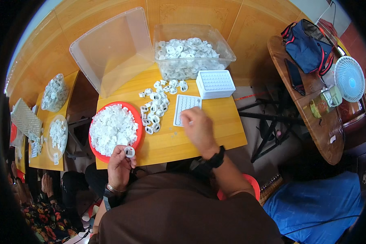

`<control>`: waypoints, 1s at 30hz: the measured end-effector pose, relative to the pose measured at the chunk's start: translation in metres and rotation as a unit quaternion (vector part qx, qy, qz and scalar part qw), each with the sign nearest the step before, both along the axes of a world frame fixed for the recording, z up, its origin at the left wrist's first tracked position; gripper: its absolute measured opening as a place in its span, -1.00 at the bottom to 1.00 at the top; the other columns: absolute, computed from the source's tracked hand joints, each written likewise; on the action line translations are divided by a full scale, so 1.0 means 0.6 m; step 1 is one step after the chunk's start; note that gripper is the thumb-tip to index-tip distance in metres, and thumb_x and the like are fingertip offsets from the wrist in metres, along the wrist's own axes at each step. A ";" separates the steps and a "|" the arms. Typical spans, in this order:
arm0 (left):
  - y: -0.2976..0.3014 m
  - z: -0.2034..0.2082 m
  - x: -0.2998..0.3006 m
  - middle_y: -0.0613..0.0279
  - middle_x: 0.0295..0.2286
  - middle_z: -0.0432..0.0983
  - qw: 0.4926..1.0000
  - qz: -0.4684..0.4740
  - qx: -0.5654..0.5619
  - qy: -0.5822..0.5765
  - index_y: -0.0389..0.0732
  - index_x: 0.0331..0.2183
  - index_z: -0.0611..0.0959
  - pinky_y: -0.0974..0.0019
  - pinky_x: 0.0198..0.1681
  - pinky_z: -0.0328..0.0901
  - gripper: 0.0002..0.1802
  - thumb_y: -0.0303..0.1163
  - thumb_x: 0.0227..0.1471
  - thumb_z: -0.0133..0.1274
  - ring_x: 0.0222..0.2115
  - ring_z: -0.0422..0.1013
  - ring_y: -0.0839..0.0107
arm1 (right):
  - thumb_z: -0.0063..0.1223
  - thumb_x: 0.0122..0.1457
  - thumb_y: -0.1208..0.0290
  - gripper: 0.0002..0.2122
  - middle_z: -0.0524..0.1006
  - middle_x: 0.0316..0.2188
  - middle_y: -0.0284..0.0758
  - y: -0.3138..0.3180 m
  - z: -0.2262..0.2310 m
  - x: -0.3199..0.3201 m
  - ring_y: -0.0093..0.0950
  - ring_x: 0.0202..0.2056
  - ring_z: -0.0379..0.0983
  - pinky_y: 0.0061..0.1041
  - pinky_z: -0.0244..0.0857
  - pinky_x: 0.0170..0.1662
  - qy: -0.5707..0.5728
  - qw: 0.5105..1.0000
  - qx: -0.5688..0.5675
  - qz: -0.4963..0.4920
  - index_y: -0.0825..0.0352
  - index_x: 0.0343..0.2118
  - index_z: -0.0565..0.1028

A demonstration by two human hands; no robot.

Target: Sorting small white plastic manufacturing components and placing them into a white grid tray.

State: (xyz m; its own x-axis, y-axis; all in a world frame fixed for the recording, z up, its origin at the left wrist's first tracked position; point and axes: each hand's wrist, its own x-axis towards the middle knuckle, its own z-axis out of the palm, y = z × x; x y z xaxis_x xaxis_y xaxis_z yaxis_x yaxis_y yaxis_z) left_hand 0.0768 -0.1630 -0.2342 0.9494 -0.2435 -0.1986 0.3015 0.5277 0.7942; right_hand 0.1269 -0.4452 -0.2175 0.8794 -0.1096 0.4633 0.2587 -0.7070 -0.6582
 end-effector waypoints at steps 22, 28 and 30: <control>0.007 0.004 -0.002 0.09 -0.43 0.49 0.994 -0.025 -0.103 -0.003 -0.25 -0.21 0.40 0.40 -0.41 0.34 -0.74 -0.28 0.14 -0.02 -0.50 0.44 0.38 | 0.06 0.08 0.44 -0.90 0.45 -0.45 -0.21 -0.074 -0.058 0.054 -0.20 -0.34 0.40 -0.25 0.29 -0.27 0.021 0.966 -0.245 -0.078 0.36 -0.42 0.50; 0.005 0.015 0.002 0.06 -0.40 0.50 0.989 -0.030 -0.141 -0.027 -0.25 -0.19 0.40 0.39 -0.37 0.34 -0.74 -0.29 0.16 -0.03 -0.46 0.45 0.36 | 0.12 0.05 0.51 -0.94 0.47 -0.47 -0.24 0.032 0.021 0.008 -0.30 -0.40 0.43 -0.40 0.30 -0.34 0.046 0.991 0.065 0.112 0.37 -0.47 0.48; 0.001 0.021 0.004 0.06 -0.40 0.50 0.989 -0.034 -0.142 -0.033 -0.25 -0.19 0.40 0.39 -0.37 0.34 -0.74 -0.29 0.16 -0.04 -0.45 0.45 0.36 | 0.13 0.05 0.54 -0.95 0.47 -0.47 -0.26 0.077 0.043 -0.009 -0.33 -0.44 0.43 -0.47 0.30 -0.37 0.010 0.972 0.104 0.210 0.37 -0.47 0.49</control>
